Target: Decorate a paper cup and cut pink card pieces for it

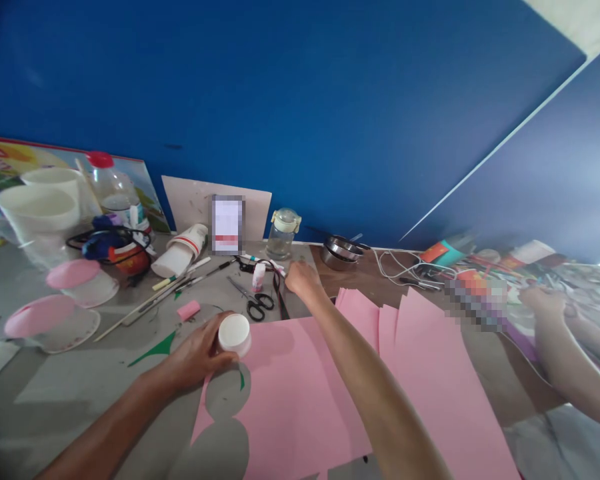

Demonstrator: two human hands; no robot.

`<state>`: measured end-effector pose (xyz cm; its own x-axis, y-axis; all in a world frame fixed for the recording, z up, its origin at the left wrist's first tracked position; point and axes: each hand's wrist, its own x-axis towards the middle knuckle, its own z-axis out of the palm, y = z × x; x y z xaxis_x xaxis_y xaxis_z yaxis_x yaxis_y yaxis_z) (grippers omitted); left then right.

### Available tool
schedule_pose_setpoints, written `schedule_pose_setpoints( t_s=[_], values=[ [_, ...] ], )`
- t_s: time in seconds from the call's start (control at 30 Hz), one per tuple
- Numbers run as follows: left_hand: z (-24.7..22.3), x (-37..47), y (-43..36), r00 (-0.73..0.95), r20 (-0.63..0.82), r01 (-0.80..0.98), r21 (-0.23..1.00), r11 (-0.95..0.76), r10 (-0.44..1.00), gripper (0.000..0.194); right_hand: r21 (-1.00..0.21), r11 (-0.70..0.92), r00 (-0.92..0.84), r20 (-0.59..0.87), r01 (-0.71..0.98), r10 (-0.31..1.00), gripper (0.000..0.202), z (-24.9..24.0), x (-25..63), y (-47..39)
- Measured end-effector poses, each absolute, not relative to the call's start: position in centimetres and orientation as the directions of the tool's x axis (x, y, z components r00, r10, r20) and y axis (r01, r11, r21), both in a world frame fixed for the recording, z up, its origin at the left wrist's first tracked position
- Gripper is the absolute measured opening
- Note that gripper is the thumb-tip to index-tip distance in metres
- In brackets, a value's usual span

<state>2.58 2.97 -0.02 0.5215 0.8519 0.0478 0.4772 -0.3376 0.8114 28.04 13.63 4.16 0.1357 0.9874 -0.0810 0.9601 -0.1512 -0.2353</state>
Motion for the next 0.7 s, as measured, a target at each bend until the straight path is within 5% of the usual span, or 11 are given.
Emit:
schedule_pose_setpoints(
  t_s=[0.2, 0.43, 0.57, 0.7],
  values=[
    [-0.1, 2.6, 2.9, 0.524, 0.058, 0.477, 0.806, -0.349, 0.850, 0.057, -0.326, -0.169, 0.153, -0.075, 0.930, 0.985, 0.016, 3.4, 27.8, 13.3],
    [0.0, 2.6, 3.0, 0.515, 0.074, 0.492, 0.790, -0.365, 0.854, 0.060, -0.603, -0.025, 0.082, 0.067, 0.798, 0.994, 0.028, 6.4, 28.9, 7.8],
    [0.2, 2.5, 3.0, 0.505, 0.088, 0.517, 0.766, -0.382, 0.859, 0.063, -0.896, 0.070, 0.045, 0.100, 0.438, 0.994, 0.026, 6.8, 27.9, 4.1],
    [0.2, 2.0, 2.9, 0.448, 0.179, 0.361, 0.860, -0.361, 0.876, 0.065, -0.967, 0.083, -0.019, 0.081, 0.240, 0.997, 0.026, 8.2, 26.6, 1.3]
  ],
)
